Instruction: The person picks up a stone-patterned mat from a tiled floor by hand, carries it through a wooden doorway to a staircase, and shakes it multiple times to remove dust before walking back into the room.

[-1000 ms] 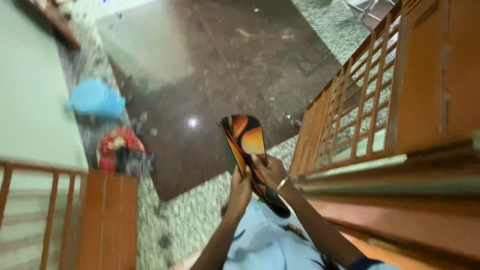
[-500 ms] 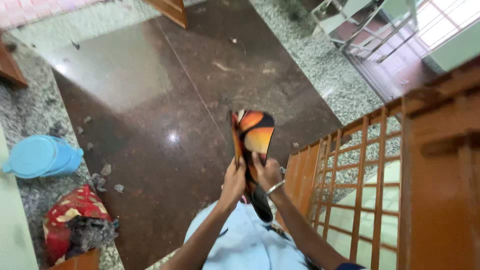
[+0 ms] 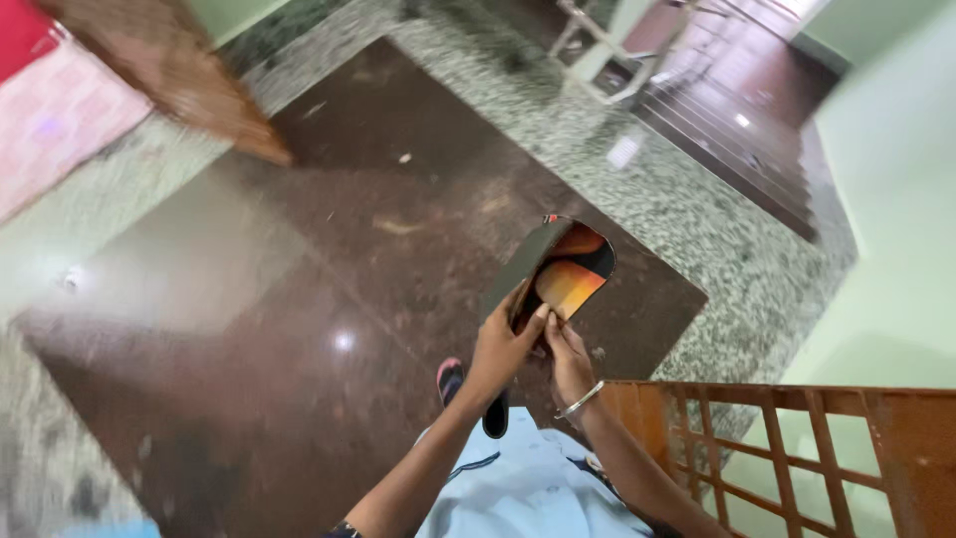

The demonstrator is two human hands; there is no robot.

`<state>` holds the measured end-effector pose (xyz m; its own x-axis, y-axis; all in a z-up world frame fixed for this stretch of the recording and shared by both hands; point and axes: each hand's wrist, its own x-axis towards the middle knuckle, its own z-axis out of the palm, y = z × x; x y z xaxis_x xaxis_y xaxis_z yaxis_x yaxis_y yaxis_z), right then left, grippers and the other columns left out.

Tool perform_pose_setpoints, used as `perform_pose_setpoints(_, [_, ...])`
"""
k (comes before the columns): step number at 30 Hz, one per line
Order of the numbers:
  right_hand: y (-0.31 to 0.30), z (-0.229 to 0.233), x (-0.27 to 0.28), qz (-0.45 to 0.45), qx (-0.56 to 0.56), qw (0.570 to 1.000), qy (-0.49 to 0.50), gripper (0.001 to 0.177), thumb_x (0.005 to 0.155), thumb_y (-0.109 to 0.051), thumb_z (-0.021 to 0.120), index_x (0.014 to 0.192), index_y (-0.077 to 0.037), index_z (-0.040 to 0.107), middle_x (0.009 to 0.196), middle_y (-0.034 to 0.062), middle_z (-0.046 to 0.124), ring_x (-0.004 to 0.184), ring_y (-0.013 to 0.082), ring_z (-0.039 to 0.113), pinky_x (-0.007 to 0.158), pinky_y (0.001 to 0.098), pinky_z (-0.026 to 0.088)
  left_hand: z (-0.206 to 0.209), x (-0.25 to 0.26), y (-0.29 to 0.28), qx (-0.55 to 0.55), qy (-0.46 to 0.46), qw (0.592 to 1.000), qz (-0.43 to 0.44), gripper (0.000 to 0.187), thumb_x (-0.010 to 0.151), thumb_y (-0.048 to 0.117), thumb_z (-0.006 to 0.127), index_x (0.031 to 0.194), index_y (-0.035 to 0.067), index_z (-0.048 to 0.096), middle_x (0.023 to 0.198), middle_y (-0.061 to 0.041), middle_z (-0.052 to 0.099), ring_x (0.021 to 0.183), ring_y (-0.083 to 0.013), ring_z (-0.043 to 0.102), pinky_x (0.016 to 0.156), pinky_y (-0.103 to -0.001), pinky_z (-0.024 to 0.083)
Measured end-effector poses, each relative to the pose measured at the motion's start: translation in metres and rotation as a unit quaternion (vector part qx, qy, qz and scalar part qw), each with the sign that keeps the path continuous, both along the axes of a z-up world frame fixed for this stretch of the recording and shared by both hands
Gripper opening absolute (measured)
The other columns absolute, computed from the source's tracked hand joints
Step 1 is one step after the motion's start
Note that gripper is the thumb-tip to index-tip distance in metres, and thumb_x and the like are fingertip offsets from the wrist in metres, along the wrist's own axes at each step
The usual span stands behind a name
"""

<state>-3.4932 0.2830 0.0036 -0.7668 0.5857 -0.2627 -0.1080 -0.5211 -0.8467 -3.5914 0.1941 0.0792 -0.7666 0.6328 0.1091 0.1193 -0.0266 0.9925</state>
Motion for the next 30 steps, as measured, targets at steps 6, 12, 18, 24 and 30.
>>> perform_pose_setpoints(6, [0.110,0.042,-0.080,-0.077,-0.134,0.984,0.093,0.059,0.102,-0.054,0.040,0.138,-0.009,0.054,0.133,0.0074,0.062,0.122,0.0215,0.060,0.100,0.0378,0.054,0.032,-0.109,0.137,-0.141,-0.057,0.981,-0.118,0.037,0.086,0.020,0.079,0.113,-0.003,0.068,0.091,-0.012,0.079,0.080,-0.0155,0.074,0.072,-0.032,0.059])
perform_pose_setpoints(12, [0.310,0.015,-0.091,-0.149,-0.064,0.985,0.066,0.068,0.108,-0.055,0.042,0.145,0.001,0.052,0.135,0.0168,0.063,0.115,0.0279,0.065,0.099,0.0468,0.056,0.009,-0.176,0.289,-0.128,-0.002,0.966,-0.226,0.032,0.090,0.014,0.076,0.116,-0.002,0.068,0.091,-0.011,0.077,0.082,-0.0109,0.064,0.074,-0.031,0.056])
perform_pose_setpoints(18, [0.528,-0.042,-0.073,-0.222,0.217,0.950,-0.032,0.056,0.104,-0.044,0.048,0.146,-0.007,0.052,0.140,0.0116,0.060,0.125,0.0220,0.059,0.108,0.0394,0.045,0.039,-0.199,0.436,-0.115,0.013,0.929,-0.352,0.033,0.088,0.011,0.074,0.118,-0.001,0.068,0.093,-0.005,0.076,0.086,-0.0081,0.065,0.080,-0.030,0.055])
perform_pose_setpoints(24, [0.690,-0.076,-0.044,-0.117,0.417,0.843,-0.319,0.042,0.091,-0.032,0.065,0.127,-0.009,0.061,0.118,0.0124,0.066,0.107,0.0255,0.065,0.092,0.0404,0.050,0.054,-0.230,0.578,-0.081,-0.095,0.864,-0.488,0.033,0.090,0.009,0.072,0.121,-0.003,0.068,0.102,0.000,0.074,0.092,-0.0060,0.063,0.084,-0.027,0.054])
perform_pose_setpoints(30, [0.816,-0.077,-0.007,-0.084,0.465,0.772,-0.426,0.032,0.078,-0.019,0.082,0.108,-0.012,0.070,0.096,0.0133,0.072,0.089,0.0291,0.070,0.077,0.0415,0.056,0.028,-0.279,0.736,-0.128,-0.140,0.825,-0.533,0.032,0.092,0.013,0.076,0.119,-0.004,0.071,0.100,0.000,0.072,0.091,-0.0086,0.063,0.083,-0.028,0.053])
